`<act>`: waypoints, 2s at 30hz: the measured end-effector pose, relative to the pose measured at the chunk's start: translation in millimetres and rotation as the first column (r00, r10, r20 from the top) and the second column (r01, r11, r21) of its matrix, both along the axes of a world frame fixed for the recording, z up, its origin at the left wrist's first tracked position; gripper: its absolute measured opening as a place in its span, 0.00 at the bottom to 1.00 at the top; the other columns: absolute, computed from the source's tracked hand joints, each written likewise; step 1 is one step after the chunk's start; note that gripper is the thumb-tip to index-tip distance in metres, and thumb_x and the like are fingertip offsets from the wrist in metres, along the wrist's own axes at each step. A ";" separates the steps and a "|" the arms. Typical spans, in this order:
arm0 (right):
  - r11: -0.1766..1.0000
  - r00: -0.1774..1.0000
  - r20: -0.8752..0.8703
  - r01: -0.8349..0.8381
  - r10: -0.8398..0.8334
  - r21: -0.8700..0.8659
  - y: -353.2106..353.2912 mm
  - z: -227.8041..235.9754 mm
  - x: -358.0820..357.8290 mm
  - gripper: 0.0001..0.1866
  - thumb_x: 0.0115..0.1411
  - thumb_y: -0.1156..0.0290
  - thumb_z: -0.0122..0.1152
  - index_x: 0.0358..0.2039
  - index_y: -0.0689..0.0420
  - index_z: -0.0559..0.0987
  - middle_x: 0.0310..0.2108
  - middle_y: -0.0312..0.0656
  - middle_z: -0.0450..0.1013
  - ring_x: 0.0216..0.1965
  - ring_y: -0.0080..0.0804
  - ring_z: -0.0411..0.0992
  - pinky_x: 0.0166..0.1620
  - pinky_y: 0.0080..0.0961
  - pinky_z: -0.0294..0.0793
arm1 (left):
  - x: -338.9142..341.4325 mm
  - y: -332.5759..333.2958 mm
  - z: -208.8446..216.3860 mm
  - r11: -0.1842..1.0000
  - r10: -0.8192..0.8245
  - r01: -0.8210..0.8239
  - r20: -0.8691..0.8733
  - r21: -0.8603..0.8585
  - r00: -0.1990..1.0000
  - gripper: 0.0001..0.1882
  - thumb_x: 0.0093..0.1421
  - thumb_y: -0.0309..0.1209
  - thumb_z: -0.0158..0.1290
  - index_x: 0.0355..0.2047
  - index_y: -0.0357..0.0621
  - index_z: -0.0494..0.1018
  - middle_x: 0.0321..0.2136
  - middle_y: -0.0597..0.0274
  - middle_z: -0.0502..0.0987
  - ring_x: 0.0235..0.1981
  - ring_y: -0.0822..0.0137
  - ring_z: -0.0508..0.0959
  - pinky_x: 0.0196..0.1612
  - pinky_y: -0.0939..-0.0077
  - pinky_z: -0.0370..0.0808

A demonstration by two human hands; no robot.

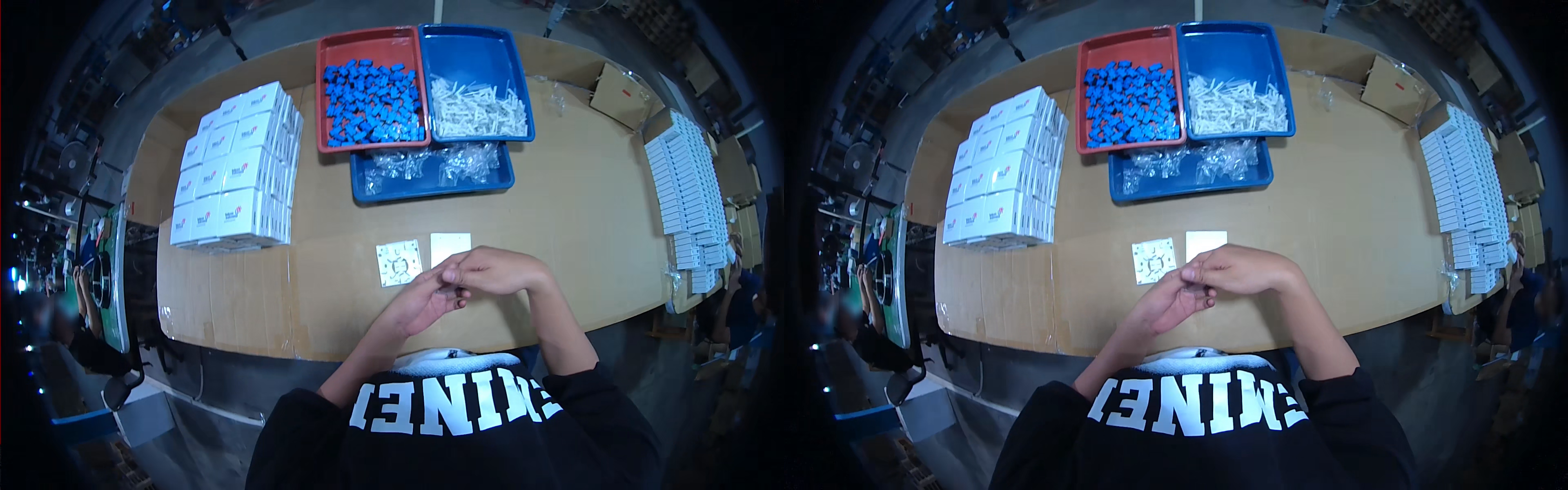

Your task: The recorder is assembling and packaging small electronic components into white boxes at a factory workstation.

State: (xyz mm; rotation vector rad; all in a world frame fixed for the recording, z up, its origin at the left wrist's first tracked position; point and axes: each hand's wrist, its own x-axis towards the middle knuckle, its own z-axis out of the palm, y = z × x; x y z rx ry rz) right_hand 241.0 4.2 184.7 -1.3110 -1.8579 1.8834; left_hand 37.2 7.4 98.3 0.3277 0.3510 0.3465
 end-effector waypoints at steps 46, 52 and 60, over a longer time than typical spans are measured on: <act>0.548 0.554 -0.429 0.823 -0.713 0.151 41.8 -40.5 38.9 0.09 0.63 0.75 0.68 0.43 0.61 0.83 0.36 0.37 0.81 0.37 0.21 0.77 0.42 0.21 0.76 | -36.9 2.2 -17.1 0.966 0.223 -0.223 -0.018 -0.127 0.975 0.28 0.75 0.49 0.42 0.62 0.40 0.71 0.49 0.58 0.80 0.41 0.66 0.78 0.49 0.68 0.76; 0.623 0.567 -0.377 0.781 -0.732 -0.035 -16.3 -64.1 4.5 0.08 0.62 0.79 0.68 0.42 0.65 0.83 0.36 0.37 0.81 0.36 0.19 0.77 0.41 0.17 0.76 | -32.4 4.4 -16.7 0.974 0.197 -0.209 -0.134 -0.084 0.971 0.28 0.75 0.51 0.42 0.62 0.41 0.71 0.52 0.59 0.79 0.41 0.68 0.77 0.49 0.71 0.75; 0.743 0.752 -0.216 0.655 -0.623 0.138 -17.7 -42.2 -4.9 0.07 0.62 0.73 0.70 0.40 0.60 0.85 0.30 0.31 0.78 0.28 0.13 0.68 0.33 0.13 0.65 | -16.7 -4.1 -7.7 0.992 0.102 -0.111 -0.125 -0.064 0.987 0.24 0.76 0.49 0.41 0.57 0.45 0.73 0.49 0.58 0.81 0.42 0.68 0.80 0.48 0.70 0.77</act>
